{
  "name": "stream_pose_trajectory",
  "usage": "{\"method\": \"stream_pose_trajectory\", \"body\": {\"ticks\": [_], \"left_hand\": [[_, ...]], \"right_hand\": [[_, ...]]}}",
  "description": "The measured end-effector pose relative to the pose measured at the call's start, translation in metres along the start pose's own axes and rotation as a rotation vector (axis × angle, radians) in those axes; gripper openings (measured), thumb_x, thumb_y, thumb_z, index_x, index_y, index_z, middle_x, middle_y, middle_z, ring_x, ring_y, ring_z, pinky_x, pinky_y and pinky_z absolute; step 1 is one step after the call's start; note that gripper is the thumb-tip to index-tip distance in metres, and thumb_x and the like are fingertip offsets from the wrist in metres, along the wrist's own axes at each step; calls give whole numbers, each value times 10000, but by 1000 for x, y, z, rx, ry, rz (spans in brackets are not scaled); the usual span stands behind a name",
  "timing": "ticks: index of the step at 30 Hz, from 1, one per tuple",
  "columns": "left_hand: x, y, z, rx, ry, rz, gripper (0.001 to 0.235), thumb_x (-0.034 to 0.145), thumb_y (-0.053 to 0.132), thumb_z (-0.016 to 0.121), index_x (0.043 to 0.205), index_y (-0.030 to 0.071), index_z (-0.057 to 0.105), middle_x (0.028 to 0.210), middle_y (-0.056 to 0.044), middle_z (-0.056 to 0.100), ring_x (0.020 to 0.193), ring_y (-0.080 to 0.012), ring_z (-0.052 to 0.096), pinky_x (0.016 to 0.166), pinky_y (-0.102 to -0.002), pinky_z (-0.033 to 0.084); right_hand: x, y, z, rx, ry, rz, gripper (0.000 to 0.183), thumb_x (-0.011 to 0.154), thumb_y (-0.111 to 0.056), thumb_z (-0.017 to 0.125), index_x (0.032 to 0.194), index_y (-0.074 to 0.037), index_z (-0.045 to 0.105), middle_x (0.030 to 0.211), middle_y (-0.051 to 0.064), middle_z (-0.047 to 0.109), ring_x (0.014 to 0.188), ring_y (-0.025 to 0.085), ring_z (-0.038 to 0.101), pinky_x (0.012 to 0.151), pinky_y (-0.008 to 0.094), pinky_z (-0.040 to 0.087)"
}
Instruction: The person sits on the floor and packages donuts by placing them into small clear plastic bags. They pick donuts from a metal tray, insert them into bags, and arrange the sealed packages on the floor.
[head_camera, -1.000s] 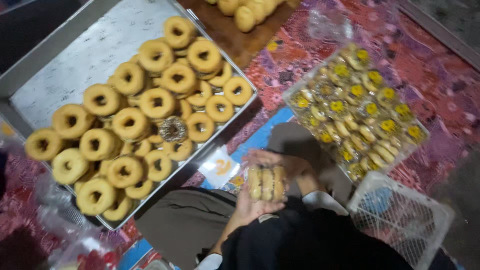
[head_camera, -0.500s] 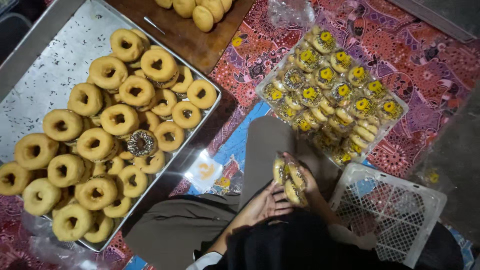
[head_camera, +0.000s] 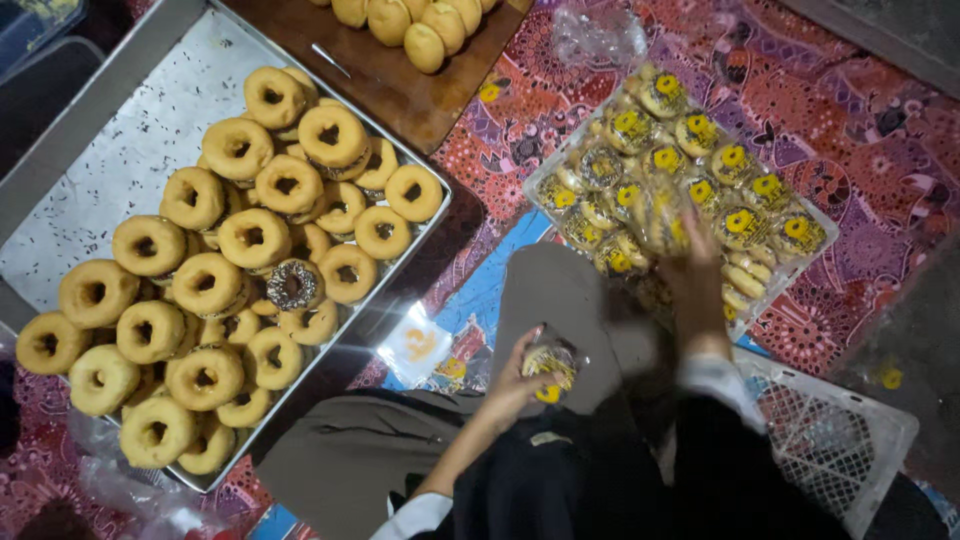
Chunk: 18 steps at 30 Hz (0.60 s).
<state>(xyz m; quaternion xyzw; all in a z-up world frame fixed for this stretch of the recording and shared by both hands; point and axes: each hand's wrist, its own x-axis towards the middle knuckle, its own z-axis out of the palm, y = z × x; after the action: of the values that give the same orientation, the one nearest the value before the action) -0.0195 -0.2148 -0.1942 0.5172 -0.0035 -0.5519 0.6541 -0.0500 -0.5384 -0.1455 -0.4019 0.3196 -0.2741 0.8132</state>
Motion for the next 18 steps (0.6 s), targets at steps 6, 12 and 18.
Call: {"method": "stream_pose_trajectory", "body": {"ticks": [6,12,18], "left_hand": [[-22,42,-20,-130,143,-36,771,798,-13,693,1497,173,426,1260,-107,638,1046,-230,694,791,-347,606],[-60,38,-53,-309,323,-51,792,771,-43,673,1502,136,423,1252,-133,634,954,-197,714,705,-311,620],[-65,34,-57,-265,286,-89,777,797,-26,682,1503,142,406,1213,-117,637,901,-189,701,679,-308,628]], "right_hand": [[59,26,7,-877,159,-447,516,1036,-218,666,1503,-83,493,1489,155,580,1120,418,445,873,540,410],[0,86,-132,-1767,314,-916,562,914,-305,669,1371,17,611,1344,226,631,1152,419,622,958,532,534],[26,103,-151,-378,501,-343,216,972,-228,709,1048,-73,580,984,121,600,865,269,567,744,424,541]]}}
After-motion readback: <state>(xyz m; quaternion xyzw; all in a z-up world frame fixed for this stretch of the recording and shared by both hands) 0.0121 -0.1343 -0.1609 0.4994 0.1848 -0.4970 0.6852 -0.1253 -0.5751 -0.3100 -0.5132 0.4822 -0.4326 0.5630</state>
